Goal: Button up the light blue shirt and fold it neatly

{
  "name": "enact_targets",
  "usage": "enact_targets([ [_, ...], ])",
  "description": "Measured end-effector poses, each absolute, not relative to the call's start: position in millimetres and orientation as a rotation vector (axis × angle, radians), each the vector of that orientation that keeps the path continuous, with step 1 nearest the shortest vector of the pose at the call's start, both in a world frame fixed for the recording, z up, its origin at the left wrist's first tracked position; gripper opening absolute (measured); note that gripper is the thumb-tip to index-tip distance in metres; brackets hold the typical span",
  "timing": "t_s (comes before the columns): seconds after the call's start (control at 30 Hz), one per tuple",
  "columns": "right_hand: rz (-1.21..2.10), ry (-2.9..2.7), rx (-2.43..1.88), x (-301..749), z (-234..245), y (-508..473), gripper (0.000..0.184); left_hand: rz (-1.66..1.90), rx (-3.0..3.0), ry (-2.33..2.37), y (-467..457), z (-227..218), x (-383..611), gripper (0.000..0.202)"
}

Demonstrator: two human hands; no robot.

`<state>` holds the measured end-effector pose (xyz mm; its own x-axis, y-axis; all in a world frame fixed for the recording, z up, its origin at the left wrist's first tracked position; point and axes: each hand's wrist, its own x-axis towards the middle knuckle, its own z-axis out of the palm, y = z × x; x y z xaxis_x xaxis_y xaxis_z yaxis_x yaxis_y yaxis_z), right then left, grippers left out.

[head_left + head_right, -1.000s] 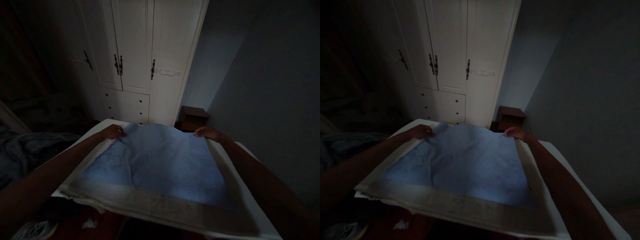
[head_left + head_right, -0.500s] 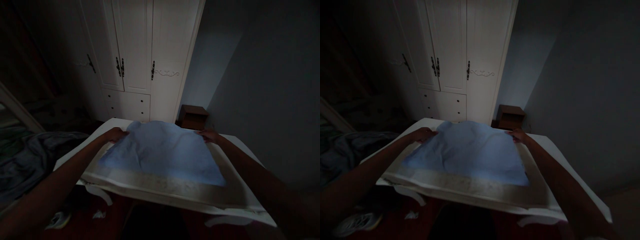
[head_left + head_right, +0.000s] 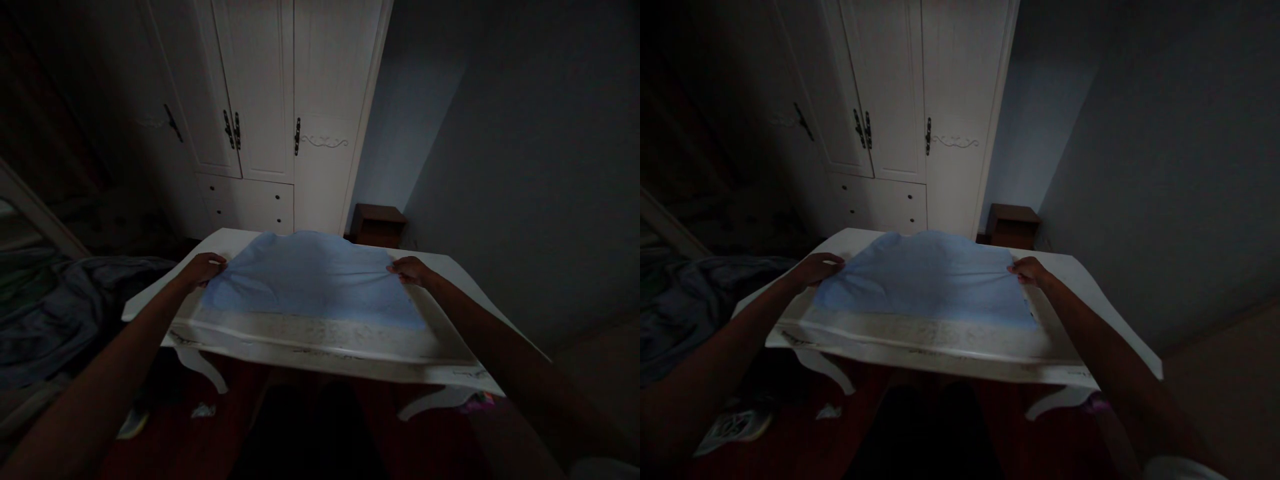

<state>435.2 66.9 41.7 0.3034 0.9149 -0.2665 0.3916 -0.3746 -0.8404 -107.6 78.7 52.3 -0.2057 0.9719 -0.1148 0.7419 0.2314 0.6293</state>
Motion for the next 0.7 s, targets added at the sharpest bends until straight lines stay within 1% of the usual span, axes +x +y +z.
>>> enact_targets([
  [0.1, 0.977, -1.163, -1.890, 430.0, 39.7, 59.6, 0.044, 0.737, 1.490, 1.982, 66.7, 52.6, -105.6, 0.030],
  [0.17, 0.974, -1.177, -1.885, 428.6, 41.3, 53.0, 0.046, 0.797, 1.466, 1.909, 56.4, 56.3, -104.2, 0.035],
  [0.23, 0.968, -1.221, -1.903, 430.3, 44.3, 43.9, 0.048, 0.802, 1.453, 1.848, 42.6, 61.3, -104.3, 0.048],
  [0.37, 0.955, -1.392, -2.008, 440.1, 50.0, 17.6, 0.054, 0.877, 1.499, 1.821, 4.8, 65.1, -105.7, 0.082],
  [0.43, 0.984, -1.451, -1.971, 444.4, 51.2, 2.8, 0.056, 0.899, 1.521, 1.848, -13.0, 60.9, -104.5, 0.092],
  [0.53, 0.980, -1.460, -1.826, 446.8, 50.7, -16.8, 0.055, 0.860, 1.496, 1.897, -28.6, 50.4, -101.8, 0.093],
  [0.63, 0.970, -1.447, -1.803, 444.9, 48.9, -32.2, 0.055, 0.925, 1.492, 1.839, -31.9, 41.3, -101.7, 0.085],
  [0.7, 1.038, -1.465, -1.834, 442.3, 47.8, -40.7, 0.060, 0.993, 1.501, 1.765, -31.6, 37.6, -103.7, 0.081],
])
